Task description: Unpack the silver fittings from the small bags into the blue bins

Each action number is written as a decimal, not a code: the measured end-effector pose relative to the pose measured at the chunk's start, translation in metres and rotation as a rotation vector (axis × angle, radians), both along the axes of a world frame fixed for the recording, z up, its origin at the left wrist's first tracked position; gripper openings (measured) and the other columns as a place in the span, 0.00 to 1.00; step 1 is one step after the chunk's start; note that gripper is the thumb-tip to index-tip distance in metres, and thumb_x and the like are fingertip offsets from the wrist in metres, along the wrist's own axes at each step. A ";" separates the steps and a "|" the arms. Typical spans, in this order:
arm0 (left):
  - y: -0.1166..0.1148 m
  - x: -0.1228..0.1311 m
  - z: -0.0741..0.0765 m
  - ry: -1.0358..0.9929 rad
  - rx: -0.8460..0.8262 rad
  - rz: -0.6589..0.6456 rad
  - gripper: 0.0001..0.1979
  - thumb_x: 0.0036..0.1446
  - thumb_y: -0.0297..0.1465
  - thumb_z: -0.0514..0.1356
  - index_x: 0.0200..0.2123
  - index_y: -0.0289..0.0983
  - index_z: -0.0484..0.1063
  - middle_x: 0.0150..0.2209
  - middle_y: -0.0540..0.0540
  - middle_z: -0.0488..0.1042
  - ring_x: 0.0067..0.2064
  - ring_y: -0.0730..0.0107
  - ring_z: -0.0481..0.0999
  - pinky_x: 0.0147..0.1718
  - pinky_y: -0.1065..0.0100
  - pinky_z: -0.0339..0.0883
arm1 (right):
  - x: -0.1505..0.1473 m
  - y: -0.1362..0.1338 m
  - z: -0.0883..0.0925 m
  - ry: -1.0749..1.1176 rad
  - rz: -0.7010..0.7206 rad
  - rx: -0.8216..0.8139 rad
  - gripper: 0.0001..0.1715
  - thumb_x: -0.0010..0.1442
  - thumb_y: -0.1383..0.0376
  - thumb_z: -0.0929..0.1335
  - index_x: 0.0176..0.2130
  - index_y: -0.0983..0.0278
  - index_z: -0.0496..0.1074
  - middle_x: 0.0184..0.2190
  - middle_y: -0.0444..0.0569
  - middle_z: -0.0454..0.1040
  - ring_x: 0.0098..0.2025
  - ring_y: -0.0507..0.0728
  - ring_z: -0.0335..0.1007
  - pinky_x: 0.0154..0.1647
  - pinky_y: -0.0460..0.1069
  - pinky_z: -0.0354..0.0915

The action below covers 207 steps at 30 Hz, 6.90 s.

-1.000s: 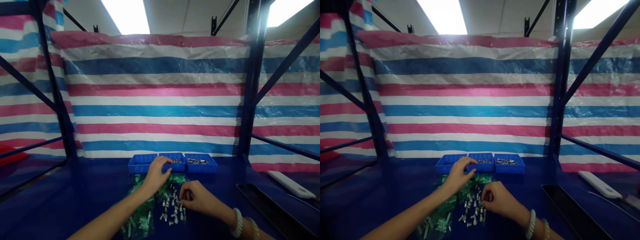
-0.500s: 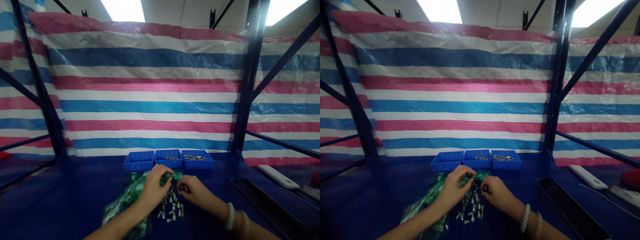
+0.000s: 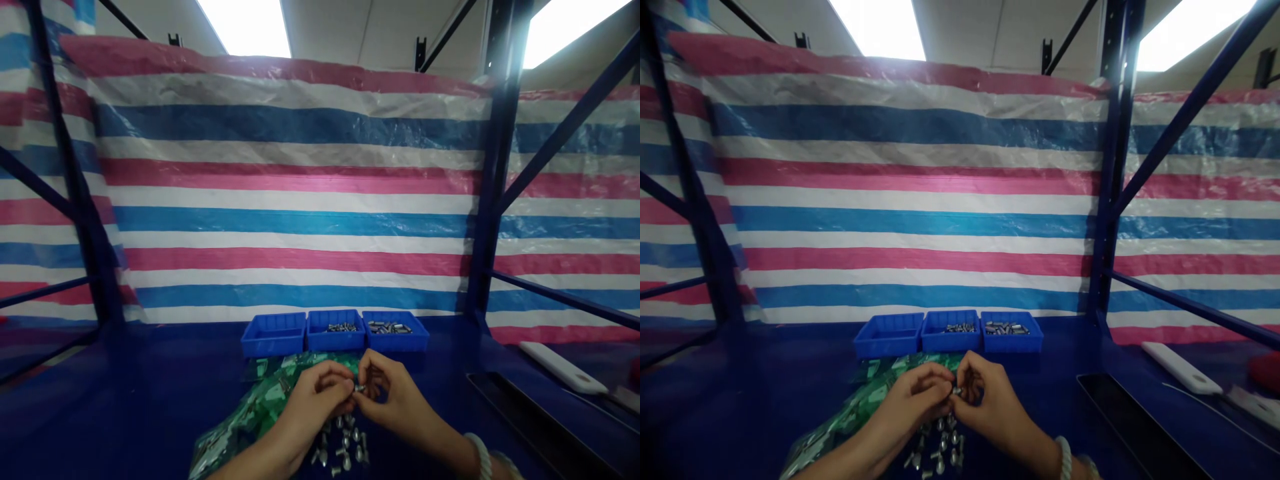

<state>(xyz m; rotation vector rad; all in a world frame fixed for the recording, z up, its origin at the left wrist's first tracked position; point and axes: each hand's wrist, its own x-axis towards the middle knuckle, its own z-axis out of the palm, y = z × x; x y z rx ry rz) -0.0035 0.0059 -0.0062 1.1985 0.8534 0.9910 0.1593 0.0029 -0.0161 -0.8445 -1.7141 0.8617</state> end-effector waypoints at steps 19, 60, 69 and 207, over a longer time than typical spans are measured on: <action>-0.004 -0.001 0.001 0.061 0.197 0.072 0.12 0.43 0.20 0.58 0.33 0.36 0.73 0.29 0.50 0.74 0.32 0.72 0.73 0.32 0.71 0.64 | 0.007 -0.008 0.012 -0.233 -0.133 0.202 0.05 0.58 0.65 0.68 0.31 0.64 0.73 0.25 0.44 0.75 0.27 0.52 0.71 0.29 0.45 0.65; 0.022 -0.007 0.013 0.542 0.910 0.114 0.16 0.44 0.17 0.53 0.35 0.37 0.72 0.30 0.47 0.75 0.31 0.67 0.75 0.32 0.66 0.69 | 0.008 0.013 -0.005 -0.084 -0.116 0.161 0.05 0.53 0.70 0.67 0.33 0.65 0.74 0.30 0.47 0.77 0.32 0.55 0.73 0.35 0.48 0.69; 0.011 0.005 0.007 0.357 0.644 0.066 0.08 0.46 0.24 0.61 0.33 0.35 0.71 0.27 0.49 0.73 0.27 0.70 0.72 0.28 0.69 0.67 | 0.006 0.002 0.002 -0.153 -0.260 0.237 0.09 0.59 0.63 0.66 0.30 0.64 0.73 0.27 0.47 0.75 0.29 0.55 0.70 0.32 0.48 0.64; 0.080 -0.002 0.030 0.768 1.073 0.181 0.17 0.50 0.20 0.60 0.44 0.37 0.73 0.42 0.43 0.76 0.44 0.58 0.74 0.47 0.56 0.67 | 0.033 0.008 0.004 -0.646 0.256 0.056 0.19 0.43 0.60 0.78 0.35 0.63 0.77 0.31 0.44 0.72 0.31 0.52 0.64 0.30 0.45 0.58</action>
